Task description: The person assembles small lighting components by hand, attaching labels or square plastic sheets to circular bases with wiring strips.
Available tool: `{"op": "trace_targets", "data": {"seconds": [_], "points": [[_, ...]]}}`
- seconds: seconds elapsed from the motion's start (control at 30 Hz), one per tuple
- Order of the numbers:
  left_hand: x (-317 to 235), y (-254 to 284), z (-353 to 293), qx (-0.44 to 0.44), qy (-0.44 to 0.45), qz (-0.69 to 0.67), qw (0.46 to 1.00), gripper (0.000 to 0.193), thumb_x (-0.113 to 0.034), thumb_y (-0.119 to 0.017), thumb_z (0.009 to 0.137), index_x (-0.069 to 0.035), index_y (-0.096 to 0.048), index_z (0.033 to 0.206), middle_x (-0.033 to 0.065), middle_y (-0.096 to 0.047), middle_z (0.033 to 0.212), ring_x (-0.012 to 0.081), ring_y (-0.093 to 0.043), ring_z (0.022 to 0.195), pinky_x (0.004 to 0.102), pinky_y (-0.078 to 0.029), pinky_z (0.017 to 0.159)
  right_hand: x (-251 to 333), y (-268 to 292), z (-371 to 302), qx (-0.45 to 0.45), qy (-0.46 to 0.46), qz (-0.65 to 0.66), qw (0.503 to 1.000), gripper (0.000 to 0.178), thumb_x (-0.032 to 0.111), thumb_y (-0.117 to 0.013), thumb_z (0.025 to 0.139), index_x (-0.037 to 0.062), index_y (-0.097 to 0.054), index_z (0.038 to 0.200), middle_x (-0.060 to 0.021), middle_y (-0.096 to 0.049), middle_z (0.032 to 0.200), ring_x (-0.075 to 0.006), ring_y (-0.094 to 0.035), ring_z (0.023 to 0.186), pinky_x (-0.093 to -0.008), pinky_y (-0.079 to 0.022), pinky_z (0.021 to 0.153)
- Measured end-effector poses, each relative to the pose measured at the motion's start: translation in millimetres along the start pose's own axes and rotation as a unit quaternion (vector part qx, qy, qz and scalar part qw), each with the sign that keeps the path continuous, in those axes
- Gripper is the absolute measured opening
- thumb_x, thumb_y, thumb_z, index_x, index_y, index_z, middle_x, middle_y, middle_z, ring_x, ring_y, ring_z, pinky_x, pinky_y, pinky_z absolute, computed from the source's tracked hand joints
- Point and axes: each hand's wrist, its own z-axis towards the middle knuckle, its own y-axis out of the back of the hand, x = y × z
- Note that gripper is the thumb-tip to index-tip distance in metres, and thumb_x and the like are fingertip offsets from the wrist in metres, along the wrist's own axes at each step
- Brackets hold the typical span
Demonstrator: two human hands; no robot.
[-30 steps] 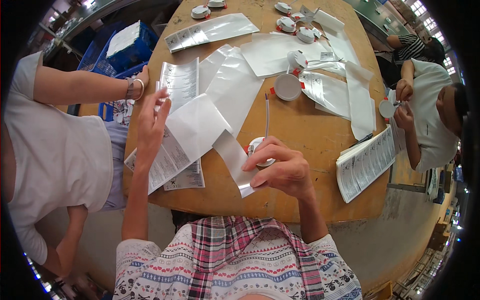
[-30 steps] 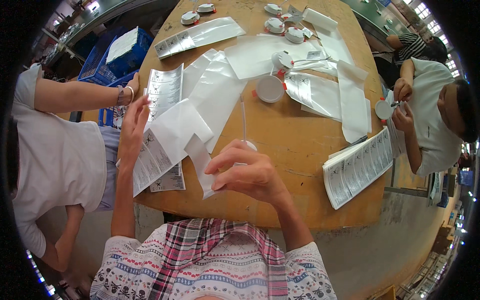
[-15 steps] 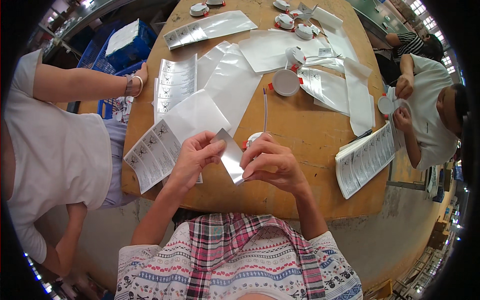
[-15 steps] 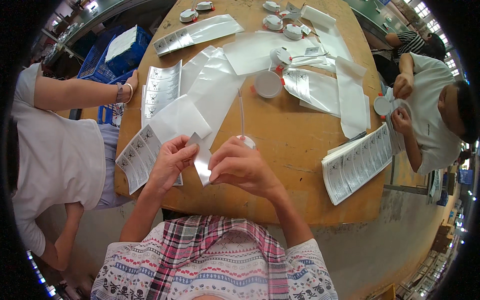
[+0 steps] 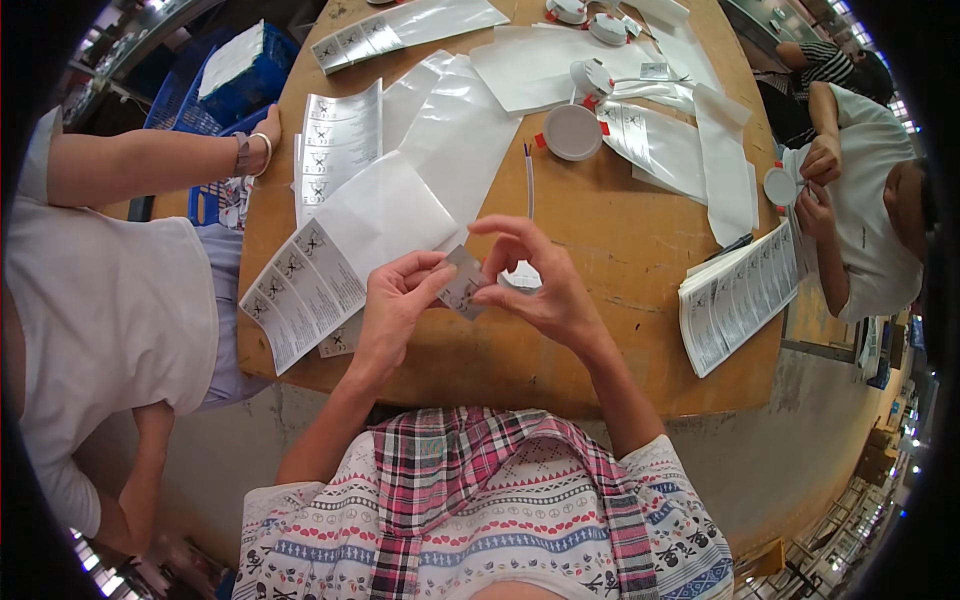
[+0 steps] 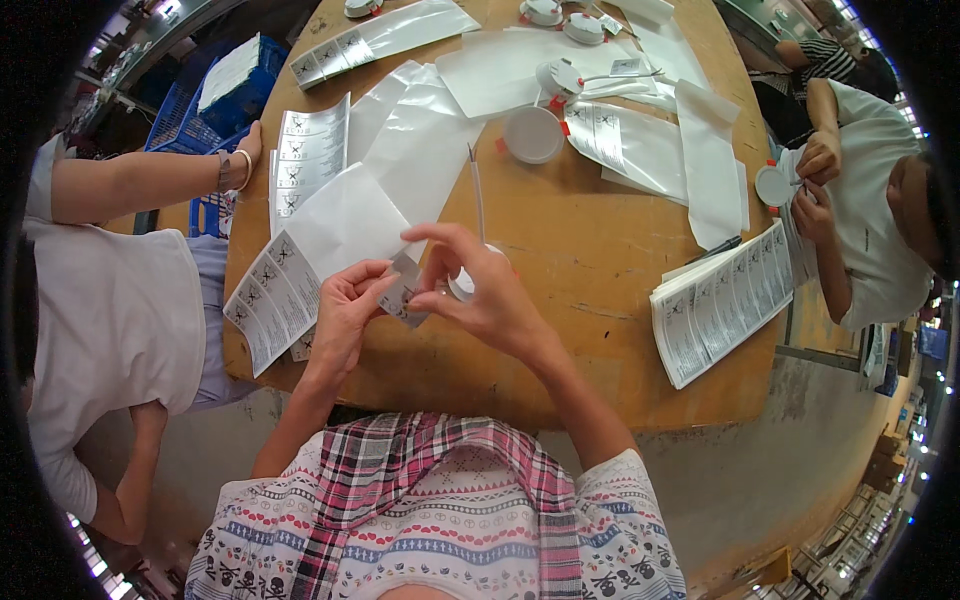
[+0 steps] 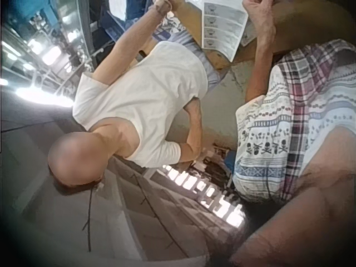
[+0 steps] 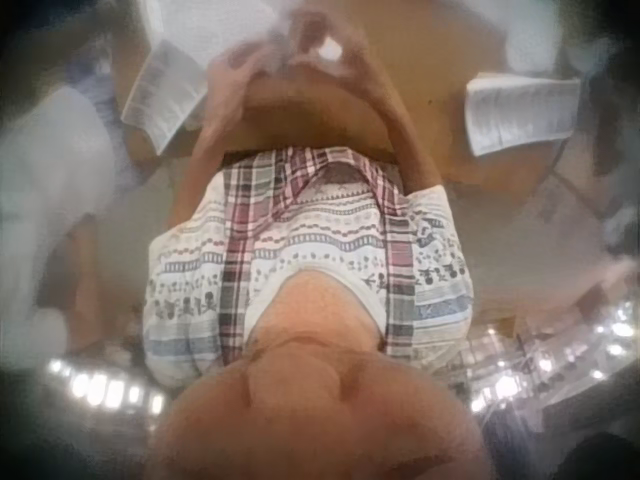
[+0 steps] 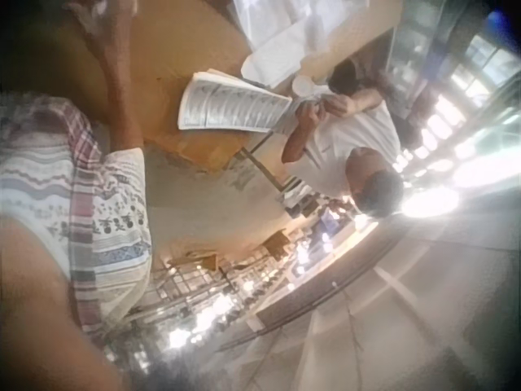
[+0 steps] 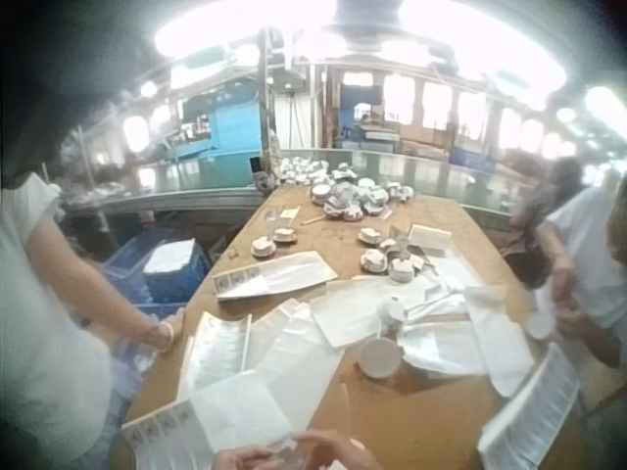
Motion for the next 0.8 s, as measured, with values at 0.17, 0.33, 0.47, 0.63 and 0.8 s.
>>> {"op": "trace_targets", "data": {"seconds": [0.17,0.33,0.47,0.63,0.8], "points": [[6,-5,-2,-0.005,-0.029,-0.013,0.999,0.024,-0.009,-0.058,0.088,0.005,-0.059,0.106,0.0093,-0.067,0.088,0.0099,-0.063,0.077,0.023,-0.052,0.07,1,0,7,-0.008,0.004,-0.011,1.0,0.06,0.003,-0.071,0.07,0.0061,-0.045,0.125,-0.0022,-0.055,0.068,-0.0105,-0.052,0.066,-0.0251,-0.04,0.065],[4,-8,-5,-0.003,-0.028,-0.034,0.999,0.025,-0.007,-0.057,0.088,0.006,-0.058,0.108,0.0113,-0.066,0.092,0.0126,-0.064,0.079,0.0249,-0.053,0.072,-1,0,7,-0.013,-0.01,0.001,1.0,0.064,0.003,-0.071,0.071,0.0039,-0.042,0.128,-0.0021,-0.055,0.067,-0.0101,-0.05,0.064,-0.0255,-0.04,0.065],[10,-4,-3,-0.005,-0.027,-0.031,0.999,0.025,-0.007,-0.057,0.088,0.006,-0.058,0.11,0.0111,-0.066,0.092,0.0128,-0.064,0.079,0.0254,-0.054,0.072,-8,0,8,0.009,-0.021,0.027,0.999,0.071,0.011,-0.072,0.072,0.0017,-0.037,0.133,0.0035,-0.049,0.066,-0.0052,-0.046,0.066,-0.0213,-0.034,0.063],[8,-5,-4,0.007,-0.017,-0.038,0.999,0.026,-0.008,-0.057,0.088,0.006,-0.058,0.11,0.0105,-0.066,0.093,0.0134,-0.064,0.08,0.0258,-0.054,0.071,-9,3,8,0.017,-0.034,0.054,0.998,0.074,0.011,-0.073,0.072,0.0009,-0.035,0.135,0.0037,-0.049,0.066,-0.0046,-0.044,0.065,-0.0212,-0.033,0.062],[11,-3,-6,0.007,-0.021,-0.022,1.0,0.025,-0.008,-0.057,0.088,0.005,-0.058,0.11,0.0102,-0.066,0.094,0.0135,-0.064,0.081,0.0258,-0.053,0.071,-12,3,7,0.018,-0.049,0.059,0.997,0.074,0.011,-0.073,0.072,0.0009,-0.034,0.135,0.0039,-0.049,0.066,-0.0042,-0.043,0.063,-0.0203,-0.033,0.06]]}}
